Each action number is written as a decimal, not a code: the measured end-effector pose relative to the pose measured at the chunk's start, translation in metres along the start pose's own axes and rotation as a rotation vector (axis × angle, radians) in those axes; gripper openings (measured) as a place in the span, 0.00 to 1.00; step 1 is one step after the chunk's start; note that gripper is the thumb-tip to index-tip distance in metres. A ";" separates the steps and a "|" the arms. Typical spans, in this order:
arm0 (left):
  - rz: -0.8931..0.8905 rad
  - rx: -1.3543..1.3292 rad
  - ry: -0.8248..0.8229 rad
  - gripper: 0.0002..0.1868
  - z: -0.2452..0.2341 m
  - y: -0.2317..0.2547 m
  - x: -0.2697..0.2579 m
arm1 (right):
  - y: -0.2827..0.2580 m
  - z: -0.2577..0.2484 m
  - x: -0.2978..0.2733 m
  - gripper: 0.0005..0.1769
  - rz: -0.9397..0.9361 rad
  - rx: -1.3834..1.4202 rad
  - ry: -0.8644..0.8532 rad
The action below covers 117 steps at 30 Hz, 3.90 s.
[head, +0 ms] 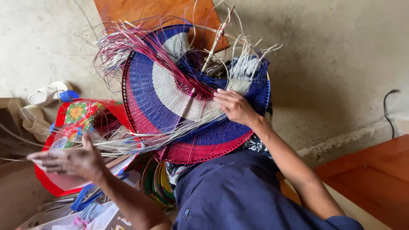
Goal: Weaving a circular mat using colored fibers on a wooden frame
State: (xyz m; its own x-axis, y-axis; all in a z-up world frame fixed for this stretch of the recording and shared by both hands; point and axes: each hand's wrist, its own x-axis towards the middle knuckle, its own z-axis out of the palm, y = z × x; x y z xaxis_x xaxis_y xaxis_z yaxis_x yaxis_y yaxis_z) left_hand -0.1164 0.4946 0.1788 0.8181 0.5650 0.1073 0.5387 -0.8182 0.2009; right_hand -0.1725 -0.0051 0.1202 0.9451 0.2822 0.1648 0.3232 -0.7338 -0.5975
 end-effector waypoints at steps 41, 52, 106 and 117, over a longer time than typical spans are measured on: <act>1.441 -0.171 -1.766 0.15 0.255 0.461 -0.176 | 0.110 -0.037 -0.026 0.26 0.214 -0.383 0.203; 1.465 -0.244 -1.727 0.15 0.285 0.460 -0.192 | 0.124 -0.047 -0.003 0.09 0.242 0.213 0.397; 1.353 -0.387 -1.621 0.15 0.262 0.461 -0.186 | 0.130 -0.029 -0.022 0.05 0.738 0.203 0.484; 1.382 -0.260 -1.711 0.13 0.258 0.452 -0.187 | 0.132 -0.045 -0.008 0.04 0.634 0.296 0.504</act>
State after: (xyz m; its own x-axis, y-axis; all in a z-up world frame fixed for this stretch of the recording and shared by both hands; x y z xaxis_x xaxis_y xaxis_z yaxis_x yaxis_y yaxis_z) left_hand 0.0260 -0.0090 -0.0020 -0.0250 -0.9072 -0.4199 -0.2728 -0.3979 0.8759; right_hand -0.1349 -0.1323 0.0752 0.8741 -0.4855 0.0175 -0.2319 -0.4486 -0.8631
